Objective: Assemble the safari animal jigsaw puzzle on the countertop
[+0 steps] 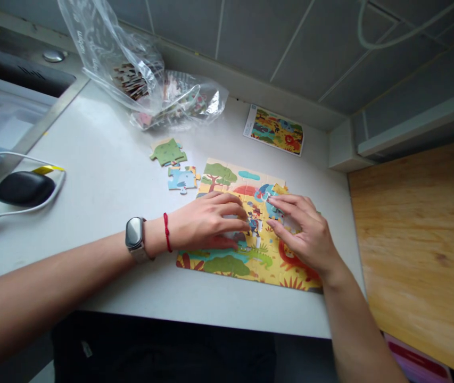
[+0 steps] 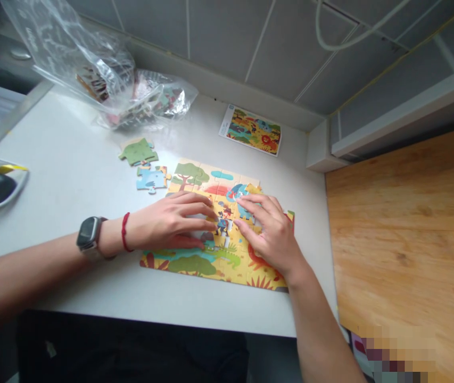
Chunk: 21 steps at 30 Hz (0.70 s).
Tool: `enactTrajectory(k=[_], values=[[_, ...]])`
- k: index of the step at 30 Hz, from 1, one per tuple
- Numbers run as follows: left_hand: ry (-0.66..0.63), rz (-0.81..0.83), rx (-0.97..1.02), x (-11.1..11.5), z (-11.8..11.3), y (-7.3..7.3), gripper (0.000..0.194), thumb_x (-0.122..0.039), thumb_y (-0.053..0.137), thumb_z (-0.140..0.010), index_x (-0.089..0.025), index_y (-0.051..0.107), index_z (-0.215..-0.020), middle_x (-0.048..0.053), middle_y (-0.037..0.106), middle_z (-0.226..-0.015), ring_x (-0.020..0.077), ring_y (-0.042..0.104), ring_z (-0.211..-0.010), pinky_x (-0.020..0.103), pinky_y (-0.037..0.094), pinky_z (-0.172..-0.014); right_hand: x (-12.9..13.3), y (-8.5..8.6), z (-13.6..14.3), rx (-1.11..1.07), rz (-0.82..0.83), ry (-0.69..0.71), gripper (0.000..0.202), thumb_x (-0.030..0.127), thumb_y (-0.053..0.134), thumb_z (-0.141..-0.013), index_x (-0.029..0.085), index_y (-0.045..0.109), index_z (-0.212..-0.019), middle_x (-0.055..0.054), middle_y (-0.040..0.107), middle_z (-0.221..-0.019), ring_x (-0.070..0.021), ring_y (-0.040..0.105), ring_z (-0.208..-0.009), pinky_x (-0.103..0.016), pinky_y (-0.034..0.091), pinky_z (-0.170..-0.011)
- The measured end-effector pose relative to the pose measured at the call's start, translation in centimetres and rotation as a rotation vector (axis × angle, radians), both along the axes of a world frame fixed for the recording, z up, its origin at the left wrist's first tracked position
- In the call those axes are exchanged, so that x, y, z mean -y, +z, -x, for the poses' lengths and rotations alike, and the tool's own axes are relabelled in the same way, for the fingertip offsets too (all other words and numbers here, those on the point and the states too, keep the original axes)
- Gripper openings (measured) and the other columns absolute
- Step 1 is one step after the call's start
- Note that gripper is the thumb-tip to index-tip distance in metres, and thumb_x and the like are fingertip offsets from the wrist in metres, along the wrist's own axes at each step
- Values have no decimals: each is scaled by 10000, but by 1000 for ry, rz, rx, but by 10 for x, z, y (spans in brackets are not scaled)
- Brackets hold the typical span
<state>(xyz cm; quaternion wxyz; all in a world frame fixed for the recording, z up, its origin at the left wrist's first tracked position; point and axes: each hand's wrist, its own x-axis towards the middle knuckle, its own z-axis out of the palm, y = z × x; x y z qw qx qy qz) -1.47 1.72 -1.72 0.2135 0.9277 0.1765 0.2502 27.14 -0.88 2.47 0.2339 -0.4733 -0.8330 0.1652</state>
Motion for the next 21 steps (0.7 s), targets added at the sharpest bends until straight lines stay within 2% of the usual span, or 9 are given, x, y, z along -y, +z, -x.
enactTrajectory(k=[5, 11, 15, 18, 21], values=[[47, -43, -8, 4, -4, 1, 207, -357, 645, -1051, -233, 782, -1146, 104, 714, -1342, 318, 596, -1328, 495, 525, -1099, 3, 0, 4, 23, 30, 86, 369, 248, 707, -987, 323, 730, -1347, -86, 725, -1308, -314, 665, -1226, -550, 572, -1045], [61, -73, -51, 10, -7, 4, 195, -352, 659, -1043, -269, 780, -1171, 87, 698, -1382, 344, 579, -1355, 527, 507, -1102, 2, 1, 2, 15, 31, 82, 363, 224, 696, -996, 308, 730, -1347, -93, 725, -1302, -300, 661, -1213, -547, 569, -1041], [68, -177, -83, 14, -11, 7, 150, -279, 700, -1014, -228, 774, -1134, 102, 692, -1390, 362, 579, -1367, 545, 504, -1098, 0, 0, 2, 15, 48, 76, 342, 246, 696, -997, 302, 739, -1332, -94, 735, -1282, -302, 671, -1200, -549, 577, -1033], [41, -292, -109, 16, -13, 10, 148, -205, 690, -1009, -164, 752, -1136, 134, 721, -1306, 332, 637, -1280, 508, 521, -1063, -1, -2, 2, 8, 41, 86, 328, 250, 695, -999, 288, 742, -1321, -98, 738, -1262, -299, 674, -1193, -547, 581, -1030], [14, -365, -140, 16, -12, 14, 182, -211, 645, -1038, -135, 730, -1179, 132, 729, -1271, 301, 680, -1167, 466, 541, -977, -1, -2, 2, 18, 44, 100, 326, 246, 713, -985, 287, 749, -1307, -98, 727, -1276, -302, 662, -1212, -548, 581, -1039]])
